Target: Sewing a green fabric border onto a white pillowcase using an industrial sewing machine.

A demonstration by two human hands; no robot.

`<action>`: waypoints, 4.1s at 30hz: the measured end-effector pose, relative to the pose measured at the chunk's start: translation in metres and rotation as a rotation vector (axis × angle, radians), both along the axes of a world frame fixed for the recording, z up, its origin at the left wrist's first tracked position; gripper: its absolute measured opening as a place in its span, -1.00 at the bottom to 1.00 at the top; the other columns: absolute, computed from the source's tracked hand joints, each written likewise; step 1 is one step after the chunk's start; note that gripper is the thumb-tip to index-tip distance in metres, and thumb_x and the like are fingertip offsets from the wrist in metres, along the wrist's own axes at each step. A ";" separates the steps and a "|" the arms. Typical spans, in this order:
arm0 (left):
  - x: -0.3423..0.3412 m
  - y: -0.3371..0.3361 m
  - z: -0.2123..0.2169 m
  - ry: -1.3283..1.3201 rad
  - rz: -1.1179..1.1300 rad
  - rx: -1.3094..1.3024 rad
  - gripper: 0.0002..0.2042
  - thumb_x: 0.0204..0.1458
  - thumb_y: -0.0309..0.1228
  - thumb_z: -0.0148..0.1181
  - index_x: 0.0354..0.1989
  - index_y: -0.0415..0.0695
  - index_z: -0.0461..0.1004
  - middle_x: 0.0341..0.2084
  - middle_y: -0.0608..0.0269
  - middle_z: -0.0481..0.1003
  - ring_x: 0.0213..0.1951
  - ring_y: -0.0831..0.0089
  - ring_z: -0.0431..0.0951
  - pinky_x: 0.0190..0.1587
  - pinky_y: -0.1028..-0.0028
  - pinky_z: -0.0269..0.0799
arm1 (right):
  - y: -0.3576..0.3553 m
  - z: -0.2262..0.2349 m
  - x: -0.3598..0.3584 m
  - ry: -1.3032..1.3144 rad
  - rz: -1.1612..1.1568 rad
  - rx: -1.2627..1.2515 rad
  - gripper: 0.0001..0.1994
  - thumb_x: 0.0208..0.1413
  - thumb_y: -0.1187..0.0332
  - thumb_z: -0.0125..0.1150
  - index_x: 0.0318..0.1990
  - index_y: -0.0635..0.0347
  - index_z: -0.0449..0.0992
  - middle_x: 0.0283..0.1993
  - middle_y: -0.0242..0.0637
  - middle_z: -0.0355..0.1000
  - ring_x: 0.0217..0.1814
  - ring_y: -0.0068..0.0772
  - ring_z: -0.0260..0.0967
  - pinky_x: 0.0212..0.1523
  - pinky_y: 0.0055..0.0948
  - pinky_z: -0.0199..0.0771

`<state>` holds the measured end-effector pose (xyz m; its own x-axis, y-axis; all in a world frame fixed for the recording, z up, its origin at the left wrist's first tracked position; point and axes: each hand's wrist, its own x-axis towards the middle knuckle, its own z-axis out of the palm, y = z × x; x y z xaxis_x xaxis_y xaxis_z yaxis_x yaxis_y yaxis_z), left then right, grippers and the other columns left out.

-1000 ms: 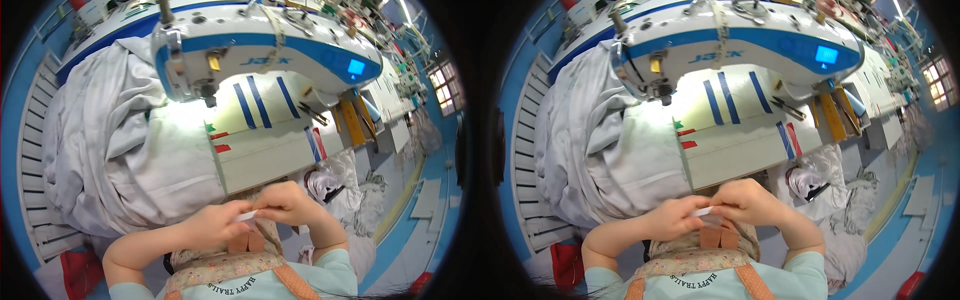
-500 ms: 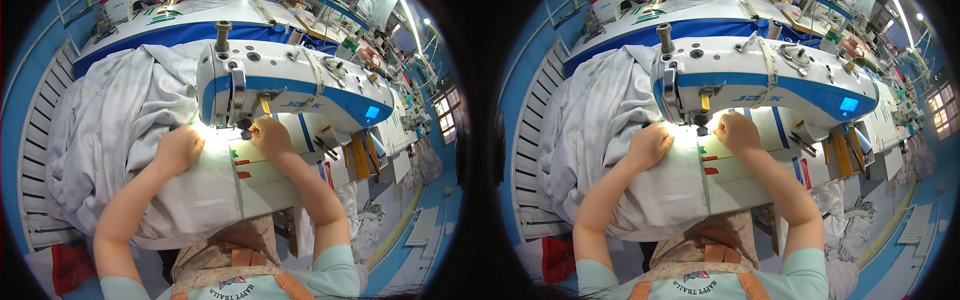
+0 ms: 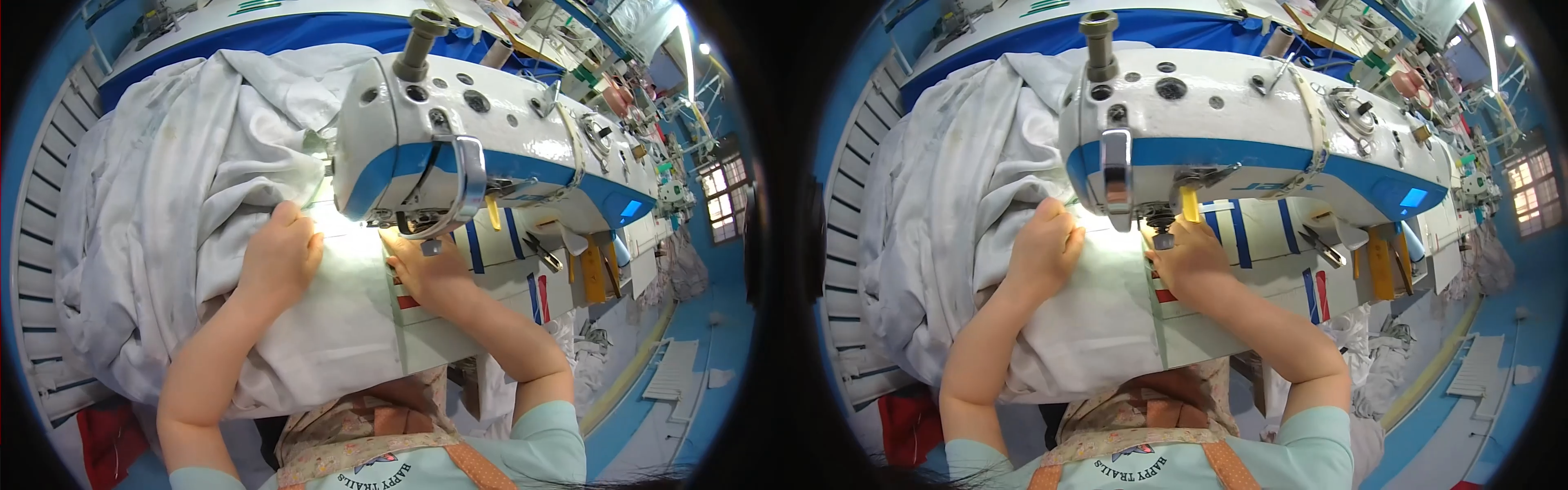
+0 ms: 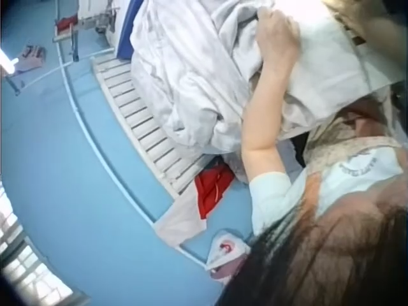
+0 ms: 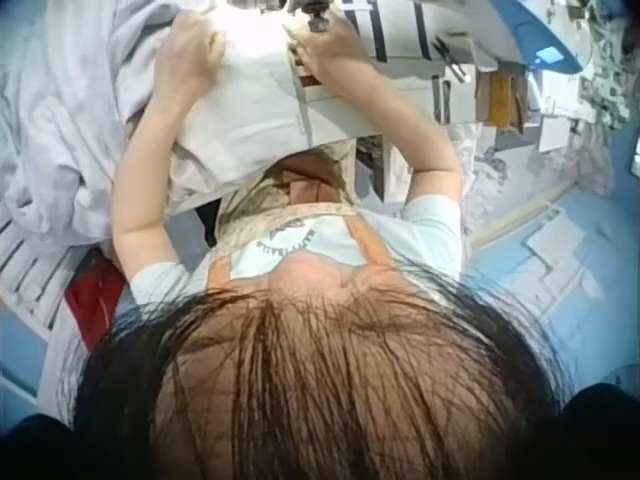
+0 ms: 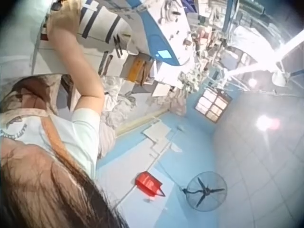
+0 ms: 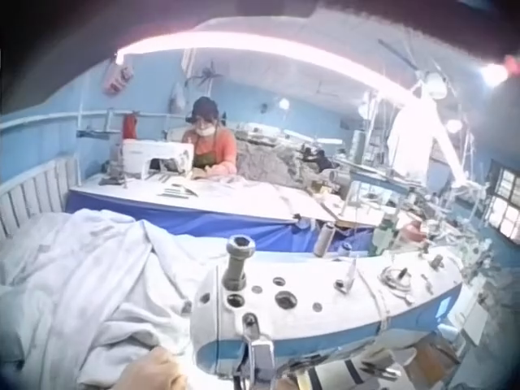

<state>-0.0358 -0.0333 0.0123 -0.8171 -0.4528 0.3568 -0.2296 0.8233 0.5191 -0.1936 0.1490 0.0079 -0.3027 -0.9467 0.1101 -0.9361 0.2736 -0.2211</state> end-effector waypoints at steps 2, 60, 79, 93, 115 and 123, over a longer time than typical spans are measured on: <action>0.000 -0.001 -0.002 0.027 0.006 0.023 -0.83 -0.03 -0.49 0.21 -0.54 -0.25 0.34 -0.41 0.09 0.37 -0.40 0.09 0.42 -0.34 0.22 0.35 | 0.002 -0.001 0.000 -0.068 -0.012 0.025 -0.69 0.19 0.18 0.16 -0.20 0.30 0.57 -0.12 0.01 0.39 0.08 0.11 0.29 0.25 -0.09 0.21; -0.002 -0.003 0.003 0.004 -0.433 -0.245 -0.62 -0.15 -0.38 0.30 -0.08 -0.10 0.47 -0.07 0.29 0.45 0.00 0.24 0.41 0.05 0.24 0.33 | -0.011 -0.041 -0.048 -0.080 -0.004 -0.396 -0.84 -0.19 0.46 0.25 -0.65 0.27 0.39 -0.59 -0.11 0.38 -0.52 0.00 0.34 -0.41 -0.04 0.32; 0.011 0.003 0.011 0.075 -0.415 -0.229 -0.74 -0.22 -0.36 0.38 -0.33 -0.09 0.48 -0.41 0.26 0.42 -0.26 0.23 0.46 -0.18 0.26 0.39 | 0.120 0.005 0.077 -1.537 0.316 0.135 -0.80 0.08 0.33 0.30 -0.20 0.25 0.62 -0.20 -0.24 0.59 -0.11 -0.46 0.51 -0.10 -0.50 0.45; 0.200 0.134 0.023 0.159 -0.164 -0.039 -0.73 -0.20 -0.49 0.35 -0.24 -0.14 0.54 -0.34 0.17 0.54 -0.26 0.13 0.50 -0.15 0.22 0.40 | 0.118 -0.105 0.157 -1.848 -0.199 -0.112 -0.75 0.19 0.43 0.21 -0.03 0.37 0.49 -0.10 -0.24 0.53 -0.15 -0.45 0.50 -0.14 -0.46 0.51; 0.263 0.243 -0.051 0.155 -0.507 0.180 -0.68 -0.19 -0.55 0.34 -0.18 -0.12 0.53 -0.36 0.26 0.53 -0.33 0.22 0.55 -0.22 0.30 0.50 | 0.176 -0.021 0.228 -1.206 -0.041 -0.547 -0.75 0.17 0.66 -0.03 -0.02 0.33 0.45 -0.26 -0.25 0.47 -0.36 -0.57 0.49 -0.42 -0.58 0.60; 0.209 0.242 -0.054 -0.343 -0.406 0.789 -0.72 0.09 -0.37 0.14 -0.01 -0.09 0.49 -0.37 0.13 0.46 -0.27 0.15 0.48 -0.19 0.26 0.39 | 0.190 -0.016 0.227 -1.855 -0.128 -0.495 -0.65 0.16 0.73 -0.24 0.10 0.34 0.23 -0.12 -0.12 0.39 -0.22 -0.36 0.51 -0.32 -0.43 0.69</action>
<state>0.1736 0.2088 -0.0422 -0.9683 -0.1193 -0.2193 -0.2464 0.3148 0.9166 0.0334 0.3387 -0.0084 -0.3944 -0.9027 -0.1719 0.5438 -0.0785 -0.8355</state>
